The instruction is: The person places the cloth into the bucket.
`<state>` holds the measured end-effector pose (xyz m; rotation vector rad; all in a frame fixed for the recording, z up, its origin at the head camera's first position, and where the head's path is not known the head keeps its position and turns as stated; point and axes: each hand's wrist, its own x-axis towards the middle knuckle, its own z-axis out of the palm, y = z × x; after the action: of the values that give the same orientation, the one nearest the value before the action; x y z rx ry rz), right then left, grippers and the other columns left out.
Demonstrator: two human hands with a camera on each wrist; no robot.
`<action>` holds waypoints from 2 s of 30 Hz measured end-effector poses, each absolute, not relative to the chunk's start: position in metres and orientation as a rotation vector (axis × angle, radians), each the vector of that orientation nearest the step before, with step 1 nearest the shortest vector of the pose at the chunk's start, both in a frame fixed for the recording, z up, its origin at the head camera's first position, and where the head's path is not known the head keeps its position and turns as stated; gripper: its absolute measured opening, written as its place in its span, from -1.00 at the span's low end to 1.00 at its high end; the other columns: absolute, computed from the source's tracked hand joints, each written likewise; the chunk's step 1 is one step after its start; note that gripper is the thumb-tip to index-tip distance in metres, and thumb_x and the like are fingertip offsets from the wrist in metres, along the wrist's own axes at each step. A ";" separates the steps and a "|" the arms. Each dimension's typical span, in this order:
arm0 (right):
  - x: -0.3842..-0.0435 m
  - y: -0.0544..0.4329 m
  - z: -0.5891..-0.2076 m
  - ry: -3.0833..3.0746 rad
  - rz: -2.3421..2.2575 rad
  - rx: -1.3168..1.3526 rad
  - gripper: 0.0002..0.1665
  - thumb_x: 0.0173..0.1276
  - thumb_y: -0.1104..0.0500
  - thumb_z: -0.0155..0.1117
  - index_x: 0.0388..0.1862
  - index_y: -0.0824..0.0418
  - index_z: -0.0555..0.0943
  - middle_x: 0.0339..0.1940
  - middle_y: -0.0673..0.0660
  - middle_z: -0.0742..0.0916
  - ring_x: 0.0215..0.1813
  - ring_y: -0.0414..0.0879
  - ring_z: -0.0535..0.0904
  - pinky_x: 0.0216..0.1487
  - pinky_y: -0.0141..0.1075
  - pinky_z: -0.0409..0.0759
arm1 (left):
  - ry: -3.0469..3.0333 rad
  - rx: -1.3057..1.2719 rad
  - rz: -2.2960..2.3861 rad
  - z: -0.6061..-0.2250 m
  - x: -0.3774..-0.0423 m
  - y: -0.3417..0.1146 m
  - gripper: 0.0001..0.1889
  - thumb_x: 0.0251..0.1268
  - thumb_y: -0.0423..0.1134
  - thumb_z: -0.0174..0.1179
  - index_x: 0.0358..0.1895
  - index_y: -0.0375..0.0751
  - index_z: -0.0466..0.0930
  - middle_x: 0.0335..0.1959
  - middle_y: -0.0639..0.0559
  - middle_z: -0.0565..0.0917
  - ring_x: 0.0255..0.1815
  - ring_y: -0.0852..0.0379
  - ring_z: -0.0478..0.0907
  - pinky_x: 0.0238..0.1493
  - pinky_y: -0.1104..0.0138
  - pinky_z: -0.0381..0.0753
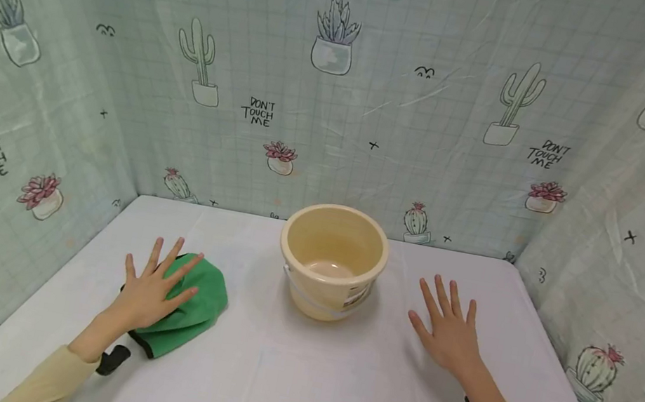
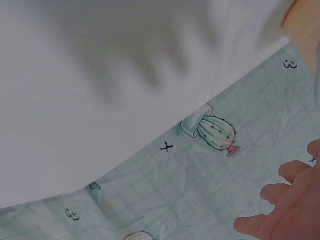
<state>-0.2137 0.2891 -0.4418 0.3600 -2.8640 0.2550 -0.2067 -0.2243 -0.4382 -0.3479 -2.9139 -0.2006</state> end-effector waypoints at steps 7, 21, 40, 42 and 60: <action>-0.222 0.281 -0.427 -2.828 0.230 0.392 -0.22 0.35 -0.21 -0.17 0.44 -0.02 -0.11 0.46 0.19 -0.01 0.47 0.12 -0.28 0.26 0.30 -0.31 | -2.882 -0.412 -0.187 -0.445 -0.206 -0.223 -0.34 0.19 0.30 -0.15 0.37 0.35 -0.06 0.46 -0.04 -0.19 0.44 -0.13 -0.50 0.10 -0.41 -0.39; -0.240 0.259 -0.404 -2.758 0.253 0.482 -0.29 0.39 -0.18 -0.22 0.43 0.05 -0.02 0.44 0.22 0.08 0.46 0.13 -0.11 0.35 0.17 -0.35 | -2.861 -0.501 -0.121 -0.460 -0.204 -0.227 -0.32 0.14 0.29 -0.05 0.35 0.28 0.07 0.42 -0.08 0.02 0.43 -0.24 -0.20 0.12 -0.41 -0.25; -0.274 0.216 -0.376 -2.763 0.300 0.699 -0.33 0.41 -0.18 -0.28 0.41 0.09 0.06 0.44 0.20 0.11 0.44 0.15 -0.05 0.34 0.19 -0.26 | -2.787 -0.651 -0.021 -0.479 -0.200 -0.223 -0.30 0.00 0.31 0.08 0.28 0.23 0.24 0.32 -0.08 0.27 0.27 -0.46 0.10 0.02 -0.44 -0.06; -0.277 0.212 -0.375 -2.776 0.319 0.709 -0.32 0.41 -0.18 -0.28 0.41 0.09 0.06 0.44 0.20 0.10 0.45 0.15 -0.06 0.34 0.19 -0.27 | -2.761 -0.671 -0.003 -0.481 -0.200 -0.222 -0.29 -0.03 0.31 0.11 0.26 0.22 0.27 0.29 -0.10 0.32 0.23 -0.48 0.16 -0.03 -0.46 -0.01; -0.285 0.202 -0.375 -2.880 0.355 0.749 -0.37 0.43 -0.17 -0.35 0.38 0.07 0.13 0.44 0.20 0.10 0.45 0.15 -0.08 0.32 0.21 -0.35 | -2.703 -0.807 0.142 -0.483 -0.202 -0.217 -0.41 0.01 0.24 0.13 0.18 0.20 0.39 0.03 -0.10 0.50 -0.04 -0.37 0.41 -0.27 -0.29 0.37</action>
<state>-0.2849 0.2024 -0.3749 0.7487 -2.8799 0.3548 -0.2019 -0.2167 -0.4829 -0.8074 -2.7033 0.1425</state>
